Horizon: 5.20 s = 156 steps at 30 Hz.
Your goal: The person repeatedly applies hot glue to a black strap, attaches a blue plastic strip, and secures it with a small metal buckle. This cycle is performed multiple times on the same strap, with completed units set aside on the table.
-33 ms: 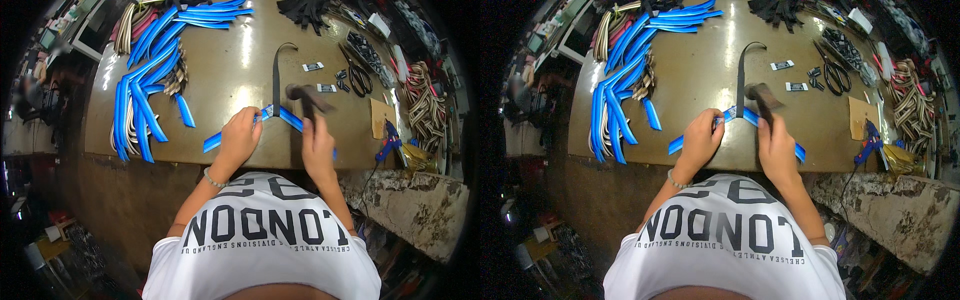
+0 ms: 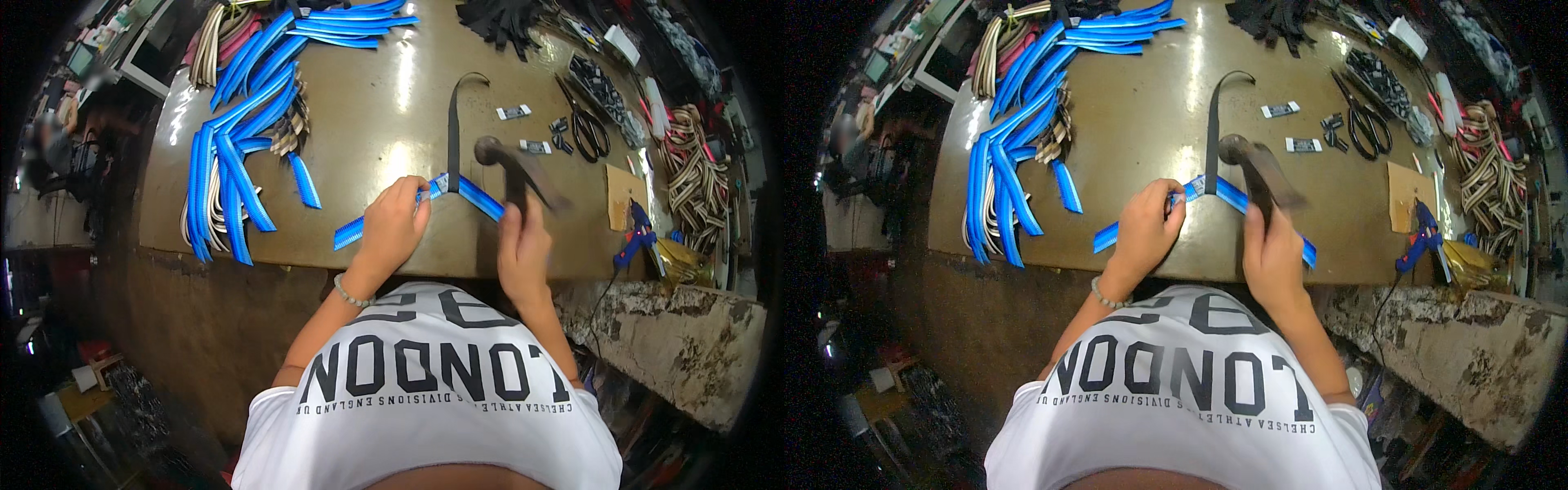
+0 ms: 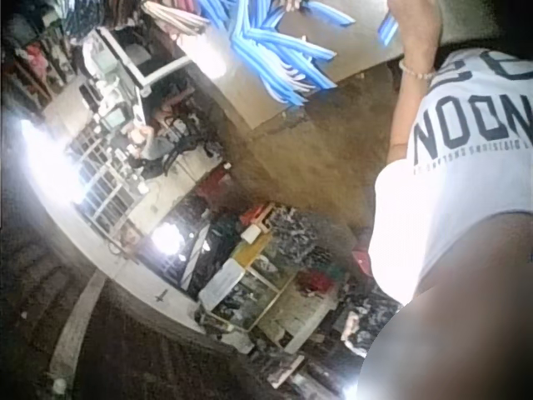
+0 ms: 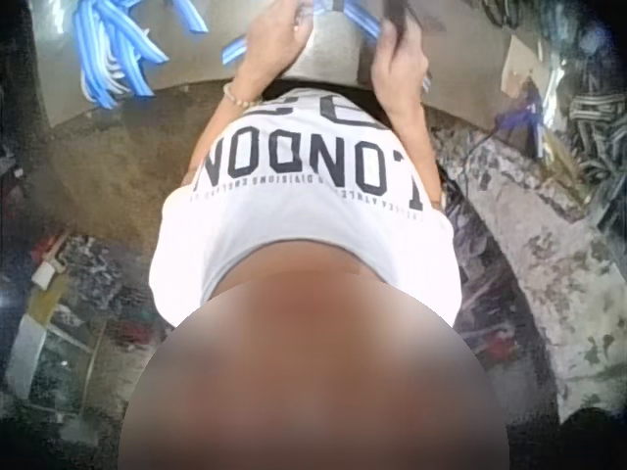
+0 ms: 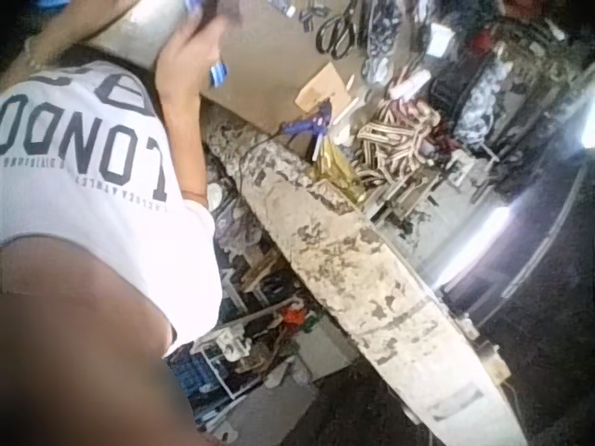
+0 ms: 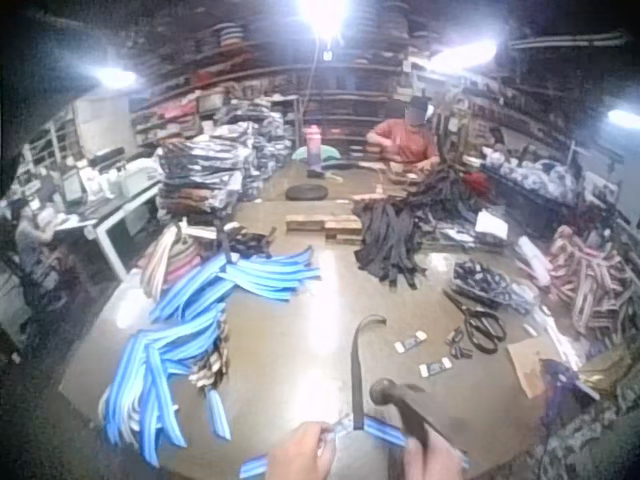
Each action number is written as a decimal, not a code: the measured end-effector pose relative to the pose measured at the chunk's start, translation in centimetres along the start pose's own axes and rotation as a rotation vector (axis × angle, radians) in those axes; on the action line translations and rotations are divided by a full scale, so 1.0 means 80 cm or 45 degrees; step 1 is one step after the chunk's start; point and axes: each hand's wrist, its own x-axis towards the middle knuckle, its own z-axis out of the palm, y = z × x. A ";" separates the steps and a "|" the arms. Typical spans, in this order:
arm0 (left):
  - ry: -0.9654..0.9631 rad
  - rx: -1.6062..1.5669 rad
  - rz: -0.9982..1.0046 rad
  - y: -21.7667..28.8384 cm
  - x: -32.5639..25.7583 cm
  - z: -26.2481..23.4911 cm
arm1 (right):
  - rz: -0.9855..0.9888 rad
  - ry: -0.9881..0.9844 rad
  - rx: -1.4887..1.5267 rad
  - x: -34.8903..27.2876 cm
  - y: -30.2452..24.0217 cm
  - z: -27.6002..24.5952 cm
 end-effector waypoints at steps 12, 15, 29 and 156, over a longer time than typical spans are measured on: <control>-0.258 0.287 0.059 0.013 0.021 -0.012 | 0.280 0.429 -0.526 -0.002 0.087 -0.085; -0.317 0.256 0.196 0.014 0.047 -0.013 | 0.486 0.496 -0.802 -0.006 0.134 -0.124; 0.308 0.233 -0.072 -0.143 0.377 -0.227 | 0.637 0.349 -1.122 -0.003 0.120 -0.112; -0.263 -0.424 -0.260 0.018 -0.022 -0.072 | 0.346 -0.759 1.873 0.239 0.076 -0.017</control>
